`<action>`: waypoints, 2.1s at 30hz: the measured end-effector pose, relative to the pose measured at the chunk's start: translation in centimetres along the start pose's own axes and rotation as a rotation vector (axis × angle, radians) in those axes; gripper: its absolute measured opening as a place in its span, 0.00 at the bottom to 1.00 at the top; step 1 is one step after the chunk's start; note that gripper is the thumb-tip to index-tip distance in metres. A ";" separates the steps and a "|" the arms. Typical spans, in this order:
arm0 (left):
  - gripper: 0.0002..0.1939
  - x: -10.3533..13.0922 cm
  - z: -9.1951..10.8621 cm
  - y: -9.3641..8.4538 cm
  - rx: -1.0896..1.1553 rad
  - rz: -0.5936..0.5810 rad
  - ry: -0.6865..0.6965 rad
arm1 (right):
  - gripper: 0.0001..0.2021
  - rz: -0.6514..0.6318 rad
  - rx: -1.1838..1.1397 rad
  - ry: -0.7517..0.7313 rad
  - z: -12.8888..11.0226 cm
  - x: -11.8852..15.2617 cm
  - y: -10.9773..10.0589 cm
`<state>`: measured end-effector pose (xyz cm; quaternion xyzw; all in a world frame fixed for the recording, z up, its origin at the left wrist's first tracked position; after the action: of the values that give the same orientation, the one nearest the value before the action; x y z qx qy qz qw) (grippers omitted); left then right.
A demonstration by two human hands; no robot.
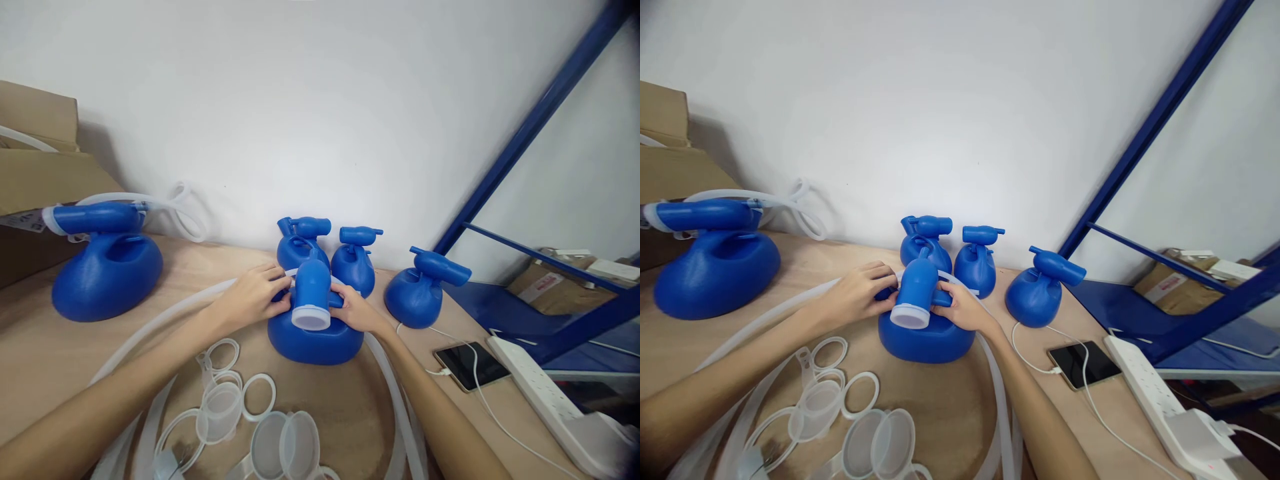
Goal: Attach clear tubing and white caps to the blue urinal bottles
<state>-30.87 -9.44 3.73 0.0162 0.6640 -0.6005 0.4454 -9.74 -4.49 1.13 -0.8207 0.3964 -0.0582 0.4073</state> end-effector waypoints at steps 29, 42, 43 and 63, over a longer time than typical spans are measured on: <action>0.35 2.1 -2.8 -12.6 1.061 0.193 -0.848 | 0.15 0.886 -0.825 0.374 2.8 2.4 -7.2; 0.22 0.6 1.2 -6.5 1.310 -0.048 -0.825 | 0.08 0.619 -1.157 0.578 0.1 1.5 -3.3; 0.20 1.0 0.5 -4.9 1.067 -0.182 -0.800 | 0.09 0.627 -1.137 0.589 0.2 1.5 -3.4; 0.17 4.1 -8.4 -0.1 0.351 -0.173 -0.623 | 0.24 -0.074 -0.185 0.048 -2.6 0.2 -0.9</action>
<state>-38.19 -4.78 0.31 -0.1475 0.3825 -0.7169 0.5640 -10.14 -5.96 3.48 -0.8672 0.3793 -0.0560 0.3177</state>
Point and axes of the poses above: each hand's wrist, its own x-axis away from the middle knuckle, its own y-axis out of the palm, z = x × y, the point moved 5 cm from there along -x, towards the middle knuckle, and after that the axes turned 13 degrees about x, right-handed, at the moved point
